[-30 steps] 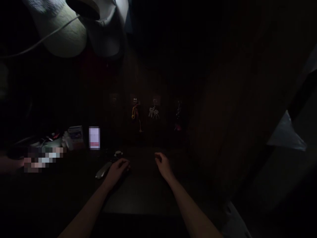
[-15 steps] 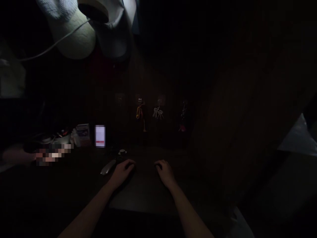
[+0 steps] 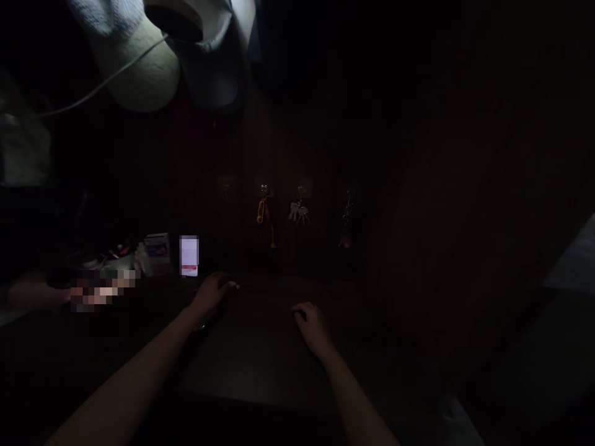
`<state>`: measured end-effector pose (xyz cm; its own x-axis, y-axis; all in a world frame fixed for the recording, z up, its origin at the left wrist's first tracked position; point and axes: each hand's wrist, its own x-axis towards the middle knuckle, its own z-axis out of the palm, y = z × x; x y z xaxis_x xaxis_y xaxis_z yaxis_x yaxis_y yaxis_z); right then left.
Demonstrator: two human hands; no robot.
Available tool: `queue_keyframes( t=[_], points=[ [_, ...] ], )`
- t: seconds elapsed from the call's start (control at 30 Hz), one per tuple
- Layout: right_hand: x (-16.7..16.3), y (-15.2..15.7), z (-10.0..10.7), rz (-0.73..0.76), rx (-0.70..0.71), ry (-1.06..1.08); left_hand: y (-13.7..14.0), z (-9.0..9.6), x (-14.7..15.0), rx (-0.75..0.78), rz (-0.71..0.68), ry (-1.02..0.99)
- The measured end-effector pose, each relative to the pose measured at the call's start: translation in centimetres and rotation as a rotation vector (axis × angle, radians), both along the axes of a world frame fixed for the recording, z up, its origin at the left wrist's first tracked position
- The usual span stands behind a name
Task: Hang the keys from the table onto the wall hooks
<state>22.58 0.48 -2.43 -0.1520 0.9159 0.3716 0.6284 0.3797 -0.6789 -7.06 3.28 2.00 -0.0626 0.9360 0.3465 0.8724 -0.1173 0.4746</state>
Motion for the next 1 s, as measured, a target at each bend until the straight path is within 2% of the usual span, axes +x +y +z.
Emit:
queue_keyframes(
  t=[0.13, 0.23, 0.3, 0.5, 0.77, 0.9, 1.0],
  points=[
    [0.0, 0.1, 0.0, -0.008, 0.000, 0.017, 1.2, 0.0, -1.9, -0.079, 0.102, 0.049],
    [0.0, 0.1, 0.1, -0.004, 0.001, 0.017, 1.2, -0.5, -2.2, -0.200, 0.115, 0.087],
    [0.0, -0.1, 0.3, -0.003, -0.010, 0.016, 0.8, -0.8, -1.9, -0.229, 0.099, 0.090],
    [-0.3, -0.4, 0.9, -0.016, -0.046, -0.003, -1.2, -1.1, 0.9, -0.222, -0.017, 0.084],
    [-0.1, -0.1, 0.4, -0.022, -0.012, -0.002, -4.6, -1.4, 6.1, -0.217, 0.034, 0.104],
    [-0.2, -0.2, 0.5, -0.014, -0.012, 0.006, -5.3, -0.4, 6.5, -0.213, -0.012, 0.135],
    [-0.2, -0.2, 0.5, -0.015, -0.006, 0.018, -4.7, 0.6, 5.6, -0.149, 0.025, 0.205]
  ],
)
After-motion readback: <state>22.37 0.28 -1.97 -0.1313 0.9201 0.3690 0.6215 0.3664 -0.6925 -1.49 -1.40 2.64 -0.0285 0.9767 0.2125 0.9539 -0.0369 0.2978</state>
